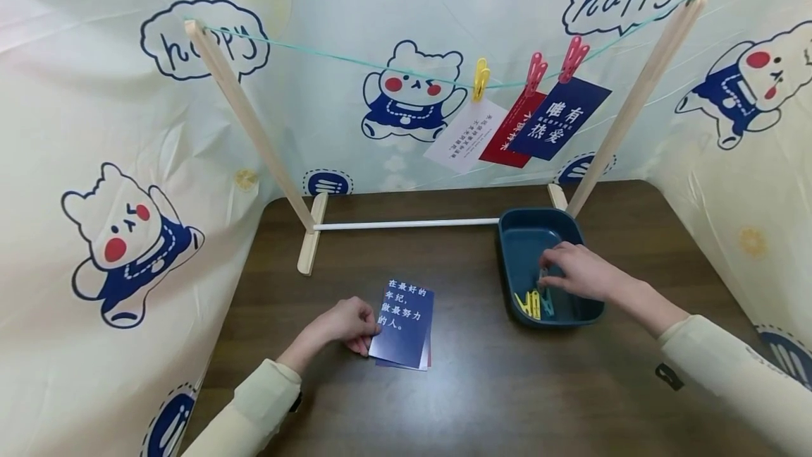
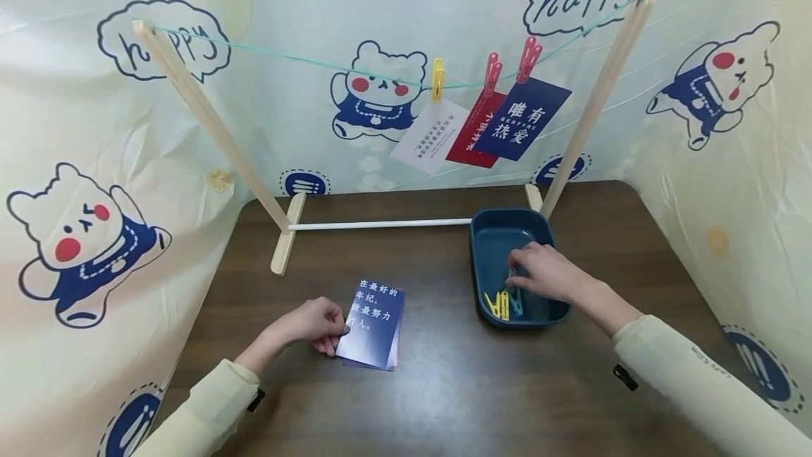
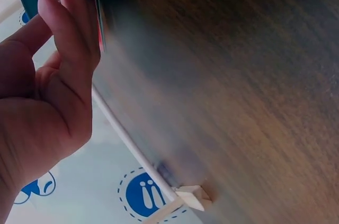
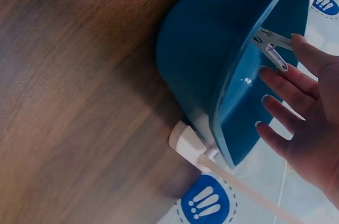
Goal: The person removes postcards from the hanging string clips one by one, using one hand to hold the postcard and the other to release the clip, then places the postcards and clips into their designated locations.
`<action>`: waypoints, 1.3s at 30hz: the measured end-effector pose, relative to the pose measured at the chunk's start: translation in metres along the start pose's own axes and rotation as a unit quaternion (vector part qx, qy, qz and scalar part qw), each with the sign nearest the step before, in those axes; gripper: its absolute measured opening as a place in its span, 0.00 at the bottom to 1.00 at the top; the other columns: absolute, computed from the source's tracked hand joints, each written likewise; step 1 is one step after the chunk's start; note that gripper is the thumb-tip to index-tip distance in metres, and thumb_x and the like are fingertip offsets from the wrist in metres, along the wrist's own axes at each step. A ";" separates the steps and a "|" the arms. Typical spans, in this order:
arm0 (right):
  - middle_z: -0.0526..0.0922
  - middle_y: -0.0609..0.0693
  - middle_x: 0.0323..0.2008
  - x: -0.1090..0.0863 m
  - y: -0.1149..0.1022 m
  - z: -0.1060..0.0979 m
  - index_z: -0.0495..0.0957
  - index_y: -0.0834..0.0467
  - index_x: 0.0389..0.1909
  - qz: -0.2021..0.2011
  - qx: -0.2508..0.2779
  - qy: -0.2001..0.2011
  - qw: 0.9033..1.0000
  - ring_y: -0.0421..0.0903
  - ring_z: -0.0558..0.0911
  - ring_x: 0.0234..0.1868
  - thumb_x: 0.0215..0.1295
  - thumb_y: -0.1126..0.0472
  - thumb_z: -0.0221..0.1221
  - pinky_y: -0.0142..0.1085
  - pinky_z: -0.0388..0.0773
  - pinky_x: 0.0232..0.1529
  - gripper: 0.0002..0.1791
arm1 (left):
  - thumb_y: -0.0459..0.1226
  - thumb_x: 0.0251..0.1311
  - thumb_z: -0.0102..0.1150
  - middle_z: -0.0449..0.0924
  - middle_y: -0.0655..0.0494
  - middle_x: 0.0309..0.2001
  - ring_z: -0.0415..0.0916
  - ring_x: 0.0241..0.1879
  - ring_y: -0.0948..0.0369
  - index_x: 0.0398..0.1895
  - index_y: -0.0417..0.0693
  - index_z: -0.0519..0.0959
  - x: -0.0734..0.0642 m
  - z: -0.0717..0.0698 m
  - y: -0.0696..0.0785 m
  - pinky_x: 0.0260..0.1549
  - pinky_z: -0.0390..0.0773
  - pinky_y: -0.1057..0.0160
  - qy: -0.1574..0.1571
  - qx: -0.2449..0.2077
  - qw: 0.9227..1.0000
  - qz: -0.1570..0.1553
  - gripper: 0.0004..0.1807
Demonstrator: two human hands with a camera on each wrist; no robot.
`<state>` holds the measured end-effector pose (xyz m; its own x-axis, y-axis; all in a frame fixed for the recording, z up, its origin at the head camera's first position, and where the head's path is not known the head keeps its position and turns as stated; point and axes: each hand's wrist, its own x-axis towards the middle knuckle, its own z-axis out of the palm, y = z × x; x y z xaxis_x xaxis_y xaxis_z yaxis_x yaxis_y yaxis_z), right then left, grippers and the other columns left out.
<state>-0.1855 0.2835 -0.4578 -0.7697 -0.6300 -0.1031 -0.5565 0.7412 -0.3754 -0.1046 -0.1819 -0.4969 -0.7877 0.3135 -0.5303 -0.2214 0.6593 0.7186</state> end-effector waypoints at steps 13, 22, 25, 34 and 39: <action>0.86 0.46 0.41 -0.004 0.012 -0.001 0.87 0.53 0.41 0.005 -0.008 -0.070 0.998 0.50 0.80 0.46 0.69 0.48 0.67 0.51 0.82 0.48 0.13 | 0.34 0.68 0.66 0.83 0.50 0.18 0.80 0.16 0.62 0.22 0.39 0.80 0.005 0.005 0.008 0.21 0.80 0.64 -0.016 0.040 0.999 0.014 0.15; 0.87 0.50 0.42 -0.007 0.008 -0.004 0.87 0.58 0.46 0.003 -0.015 -0.067 0.998 0.50 0.82 0.44 0.72 0.46 0.65 0.48 0.83 0.46 0.19 | 0.34 0.68 0.66 0.82 0.52 0.17 0.79 0.16 0.63 0.20 0.42 0.80 0.012 0.011 0.009 0.20 0.78 0.65 -0.012 0.061 0.998 0.006 0.16; 0.86 0.51 0.42 -0.008 0.006 -0.002 0.86 0.58 0.46 -0.009 -0.022 -0.053 0.998 0.50 0.82 0.43 0.72 0.48 0.65 0.48 0.84 0.46 0.17 | 0.34 0.68 0.66 0.81 0.53 0.17 0.79 0.15 0.63 0.20 0.43 0.80 0.014 0.014 0.007 0.19 0.77 0.66 -0.006 0.064 0.998 0.007 0.16; 0.87 0.47 0.43 -0.012 0.002 0.002 0.86 0.57 0.49 -0.038 -0.008 -0.001 0.999 0.44 0.84 0.41 0.72 0.56 0.66 0.41 0.86 0.43 0.11 | 0.35 0.68 0.67 0.81 0.53 0.17 0.78 0.15 0.63 0.21 0.42 0.79 0.014 0.019 0.006 0.18 0.76 0.66 0.006 0.071 0.997 0.011 0.16; 0.88 0.50 0.46 -0.009 -0.005 0.005 0.85 0.59 0.52 -0.043 0.003 0.017 0.999 0.44 0.86 0.42 0.71 0.57 0.66 0.42 0.87 0.45 0.13 | 0.38 0.68 0.67 0.79 0.54 0.18 0.77 0.15 0.60 0.23 0.45 0.78 0.007 0.010 0.006 0.18 0.75 0.64 0.047 0.104 0.993 0.036 0.15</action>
<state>-0.1741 0.2839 -0.4600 -0.7288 -0.6836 -0.0393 -0.6195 0.6828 -0.3871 -0.1057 -0.1692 -0.5008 -0.8498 0.3055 -0.4296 -0.0468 0.7680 0.6387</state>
